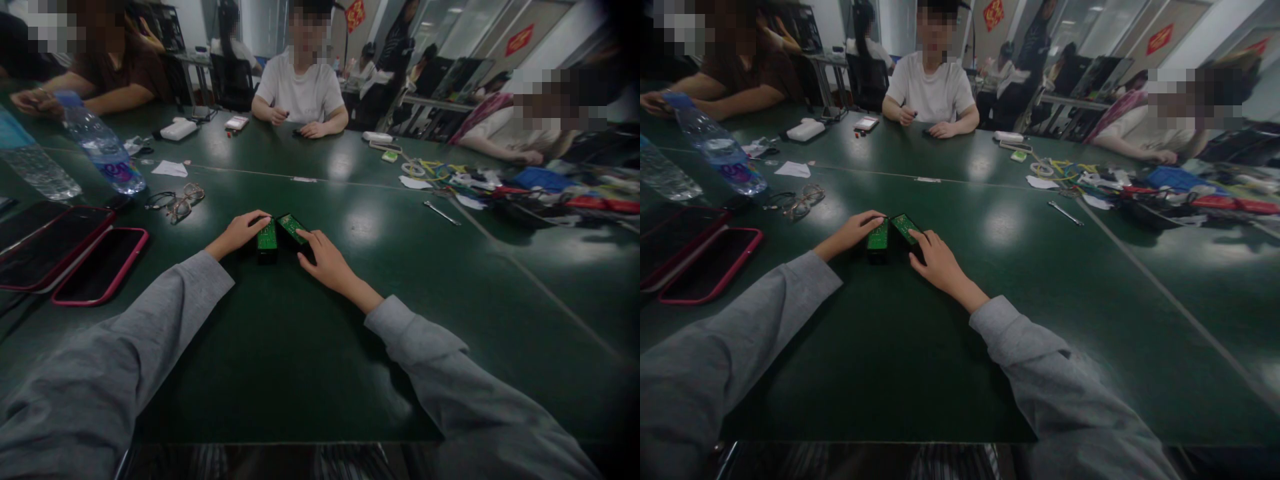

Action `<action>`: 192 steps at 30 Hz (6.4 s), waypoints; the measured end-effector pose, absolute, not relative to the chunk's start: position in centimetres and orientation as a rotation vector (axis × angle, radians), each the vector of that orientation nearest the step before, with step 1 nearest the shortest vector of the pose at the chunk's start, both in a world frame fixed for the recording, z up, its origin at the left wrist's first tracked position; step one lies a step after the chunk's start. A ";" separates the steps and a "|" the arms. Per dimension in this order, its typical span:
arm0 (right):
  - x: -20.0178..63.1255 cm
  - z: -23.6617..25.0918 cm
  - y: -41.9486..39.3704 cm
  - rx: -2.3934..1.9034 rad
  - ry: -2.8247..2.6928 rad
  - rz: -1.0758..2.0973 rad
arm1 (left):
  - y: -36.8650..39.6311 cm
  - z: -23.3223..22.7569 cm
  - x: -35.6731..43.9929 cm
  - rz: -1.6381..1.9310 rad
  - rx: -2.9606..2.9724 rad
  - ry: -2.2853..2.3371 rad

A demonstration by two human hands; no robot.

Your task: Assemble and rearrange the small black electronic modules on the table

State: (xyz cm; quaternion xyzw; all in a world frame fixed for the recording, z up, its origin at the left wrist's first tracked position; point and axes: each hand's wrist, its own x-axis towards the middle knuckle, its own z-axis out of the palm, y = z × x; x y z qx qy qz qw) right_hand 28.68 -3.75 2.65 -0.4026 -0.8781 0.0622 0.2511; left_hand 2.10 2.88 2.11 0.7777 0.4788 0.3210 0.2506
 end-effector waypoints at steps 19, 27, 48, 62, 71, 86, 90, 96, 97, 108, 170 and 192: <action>28.6 2.8 -3.8 -1.131 -2.406 0.147 | 2.7 2.3 2.1 0.875 2.127 1.305; 28.5 2.5 -3.8 -1.193 -2.415 0.076 | 2.8 2.1 2.1 0.883 2.121 1.307; 28.4 2.6 -3.9 -1.193 -2.435 0.049 | 2.6 2.4 2.2 0.864 2.114 1.312; 28.5 2.6 -3.8 -1.188 -2.430 0.065 | 2.7 2.4 2.2 0.865 2.105 1.317; 28.5 2.8 -3.9 -1.196 -2.433 0.075 | 2.5 2.5 2.3 0.866 2.101 1.325; 28.6 2.7 -3.9 -1.179 -2.427 0.085 | 2.7 2.3 2.3 0.879 2.092 1.315; 28.5 2.7 -3.9 -1.176 -2.427 0.096 | 2.6 2.3 2.3 0.879 2.105 1.314; 28.5 2.7 -3.8 -1.183 -2.428 0.092 | 2.7 2.2 2.3 0.883 2.116 1.312; 28.5 2.7 -3.8 -1.182 -2.429 0.094 | 2.7 2.2 2.3 0.884 2.117 1.308; 28.5 2.5 -3.8 -1.163 -2.417 0.126 | 2.8 2.2 2.2 0.876 2.120 1.298; 28.8 3.3 -4.0 -1.237 -2.319 0.111 | 2.5 2.6 2.2 0.825 2.109 1.338; 28.8 3.1 -4.0 -1.229 -2.320 0.132 | 2.4 2.8 2.1 0.823 2.109 1.322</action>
